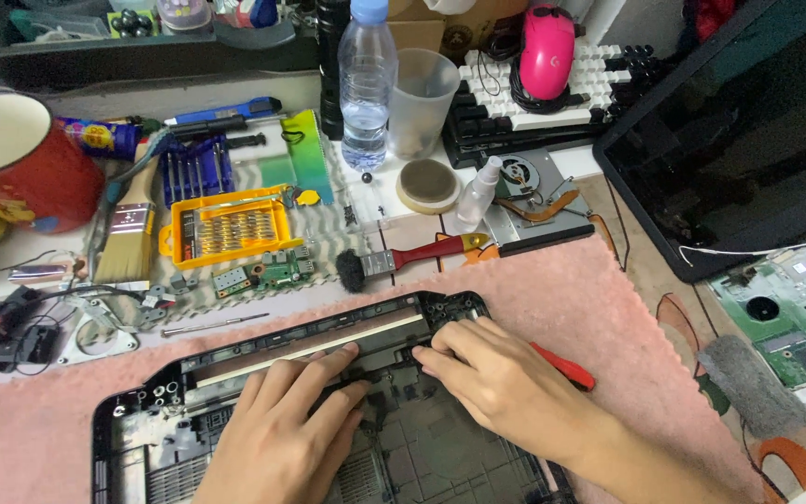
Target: The person uses a screwdriver to remove screws from the back of a disassembled laptop. They then lift the screen assembly, close the laptop, and proceed to remove small internal components, including a circuit board and a metal bracket, placing them on the workbench.
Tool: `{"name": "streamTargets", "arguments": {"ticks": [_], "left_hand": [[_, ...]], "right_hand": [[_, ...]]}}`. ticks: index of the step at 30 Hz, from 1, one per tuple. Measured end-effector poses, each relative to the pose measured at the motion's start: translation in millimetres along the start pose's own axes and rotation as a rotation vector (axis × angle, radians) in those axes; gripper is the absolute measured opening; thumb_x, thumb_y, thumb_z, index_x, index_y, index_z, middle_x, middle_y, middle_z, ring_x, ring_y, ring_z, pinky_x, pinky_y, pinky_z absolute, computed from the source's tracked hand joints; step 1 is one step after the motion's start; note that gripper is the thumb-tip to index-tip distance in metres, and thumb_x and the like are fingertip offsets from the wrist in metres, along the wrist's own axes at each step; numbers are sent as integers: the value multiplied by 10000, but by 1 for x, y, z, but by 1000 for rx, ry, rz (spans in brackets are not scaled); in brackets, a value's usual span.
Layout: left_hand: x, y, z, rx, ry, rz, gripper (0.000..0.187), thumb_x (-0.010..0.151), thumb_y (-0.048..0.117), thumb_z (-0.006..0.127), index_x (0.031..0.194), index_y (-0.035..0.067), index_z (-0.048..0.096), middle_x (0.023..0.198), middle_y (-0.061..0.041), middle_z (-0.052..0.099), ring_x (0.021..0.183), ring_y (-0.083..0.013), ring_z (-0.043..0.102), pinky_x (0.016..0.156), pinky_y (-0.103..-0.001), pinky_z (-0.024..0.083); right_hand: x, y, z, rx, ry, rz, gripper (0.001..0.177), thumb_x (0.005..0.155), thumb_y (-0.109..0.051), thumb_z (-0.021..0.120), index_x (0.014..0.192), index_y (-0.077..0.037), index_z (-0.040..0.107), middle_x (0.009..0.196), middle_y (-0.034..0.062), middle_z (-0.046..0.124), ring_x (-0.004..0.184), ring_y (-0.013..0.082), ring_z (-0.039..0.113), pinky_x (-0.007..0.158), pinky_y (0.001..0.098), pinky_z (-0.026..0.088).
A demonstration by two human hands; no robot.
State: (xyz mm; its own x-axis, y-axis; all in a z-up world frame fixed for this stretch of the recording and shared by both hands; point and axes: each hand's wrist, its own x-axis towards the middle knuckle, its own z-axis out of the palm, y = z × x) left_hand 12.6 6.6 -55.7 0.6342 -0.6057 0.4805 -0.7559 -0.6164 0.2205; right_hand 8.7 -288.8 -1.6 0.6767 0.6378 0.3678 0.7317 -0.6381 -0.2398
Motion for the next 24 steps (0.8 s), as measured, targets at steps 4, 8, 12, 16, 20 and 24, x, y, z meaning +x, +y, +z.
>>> {"name": "streamTargets", "arguments": {"ticks": [4,8,12,16,20,24], "left_hand": [[8,4,-4,-50,-30,-12,227,1046,267,766,1243,156,770,1536,-128,707,1124,-378,656,886,-518,518],[15,15,-23,-118,-10,-40,200,946,148,789,1129,87,734,1481,-180,713,1199,-420,644,958,-553,507],[11,19,-22,-38,10,-80,154,976,197,754,1077,94,701,1475,-148,735,1144,-395,628,912,-543,465],[7,22,-13,36,61,-67,82,1006,176,735,1037,102,747,1415,-102,769,1166,-363,646,915,-518,479],[11,21,-15,57,68,-43,83,974,205,756,980,132,716,1262,-76,753,1127,-351,648,857,-510,466],[15,22,-9,20,92,-27,69,998,185,723,978,121,739,1321,-117,764,1099,-368,644,882,-526,463]], "right_hand": [[-11,11,5,-6,-112,-31,230,1105,-12,647,1329,19,691,1096,125,613,965,329,628,878,463,521],[-26,31,29,-35,-68,-50,331,1062,-39,661,1385,-70,725,1208,93,700,1068,285,710,981,433,565],[-44,66,51,-75,-56,-152,504,977,22,677,1463,-109,710,1232,79,696,1051,272,720,1016,414,571],[-64,98,73,-93,-44,-114,525,989,-88,712,1512,-130,703,1247,16,662,1057,142,729,1092,302,568],[-48,84,61,-93,97,-78,342,1011,-230,759,1346,-194,820,1191,-49,755,1078,96,769,1093,291,573],[16,17,9,54,183,18,191,976,-145,814,1159,-106,852,1038,2,814,987,132,807,971,290,619]]}}
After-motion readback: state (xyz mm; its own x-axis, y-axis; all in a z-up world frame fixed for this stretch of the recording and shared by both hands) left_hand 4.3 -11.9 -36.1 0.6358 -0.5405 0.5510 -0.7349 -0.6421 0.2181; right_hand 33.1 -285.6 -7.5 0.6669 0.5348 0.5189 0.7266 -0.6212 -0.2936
